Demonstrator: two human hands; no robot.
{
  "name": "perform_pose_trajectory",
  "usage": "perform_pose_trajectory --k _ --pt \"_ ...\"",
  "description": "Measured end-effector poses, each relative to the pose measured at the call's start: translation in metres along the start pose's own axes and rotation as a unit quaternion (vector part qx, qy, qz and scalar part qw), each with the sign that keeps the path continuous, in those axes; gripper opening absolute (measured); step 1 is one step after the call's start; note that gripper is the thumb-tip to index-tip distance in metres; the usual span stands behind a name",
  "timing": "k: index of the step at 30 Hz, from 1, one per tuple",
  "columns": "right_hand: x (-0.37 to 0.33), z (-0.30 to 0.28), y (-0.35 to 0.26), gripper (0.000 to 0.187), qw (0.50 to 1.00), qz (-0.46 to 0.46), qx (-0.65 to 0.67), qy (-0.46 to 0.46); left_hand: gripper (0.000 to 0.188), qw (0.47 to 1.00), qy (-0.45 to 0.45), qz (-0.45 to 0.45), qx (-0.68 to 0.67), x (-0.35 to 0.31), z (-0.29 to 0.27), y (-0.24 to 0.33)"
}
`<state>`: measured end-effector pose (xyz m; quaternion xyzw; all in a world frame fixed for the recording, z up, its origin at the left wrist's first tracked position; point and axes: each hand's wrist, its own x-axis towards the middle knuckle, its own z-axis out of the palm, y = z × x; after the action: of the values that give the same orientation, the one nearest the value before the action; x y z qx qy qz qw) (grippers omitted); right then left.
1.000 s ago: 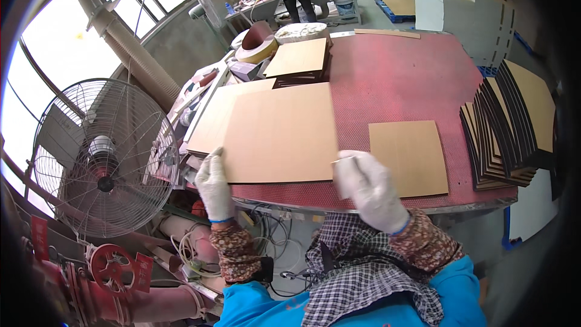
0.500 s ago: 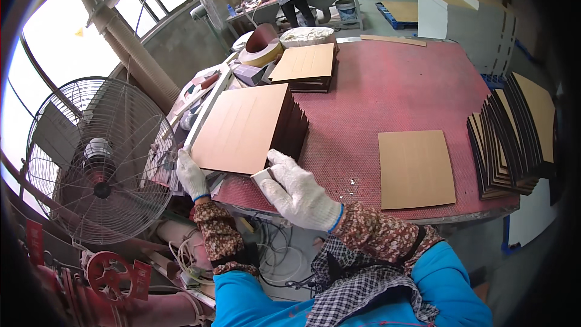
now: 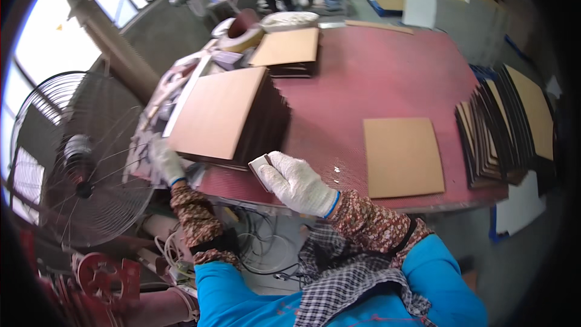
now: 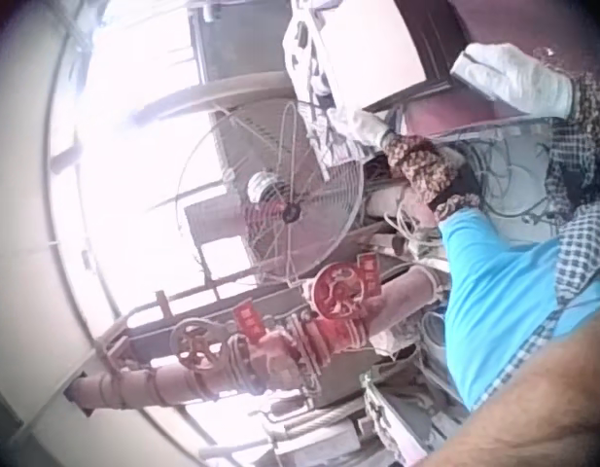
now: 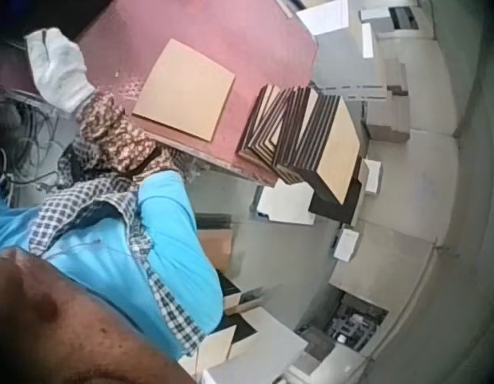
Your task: The recorder is assembling and stacking cardboard box components at a workbench in a factory setting.
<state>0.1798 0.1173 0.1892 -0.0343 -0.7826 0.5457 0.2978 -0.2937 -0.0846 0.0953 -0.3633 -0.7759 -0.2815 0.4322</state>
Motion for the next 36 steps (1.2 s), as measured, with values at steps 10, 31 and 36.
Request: perform_pose_trajectory --k 10,31,36 --pt "-0.212 -0.15 0.068 0.027 0.783 0.253 -0.565 0.067 0.03 0.867 -0.192 0.026 -0.459 -0.05 -0.098 0.431" --pt "-0.222 -0.195 0.086 0.025 0.718 0.372 -0.58 0.099 0.07 0.862 -0.447 0.11 -0.212 -0.15 0.022 0.556" --pt "-0.189 -0.229 0.123 0.024 0.721 0.329 -0.606 0.069 0.07 0.862 -0.448 0.108 -0.21 -0.147 0.018 0.555"
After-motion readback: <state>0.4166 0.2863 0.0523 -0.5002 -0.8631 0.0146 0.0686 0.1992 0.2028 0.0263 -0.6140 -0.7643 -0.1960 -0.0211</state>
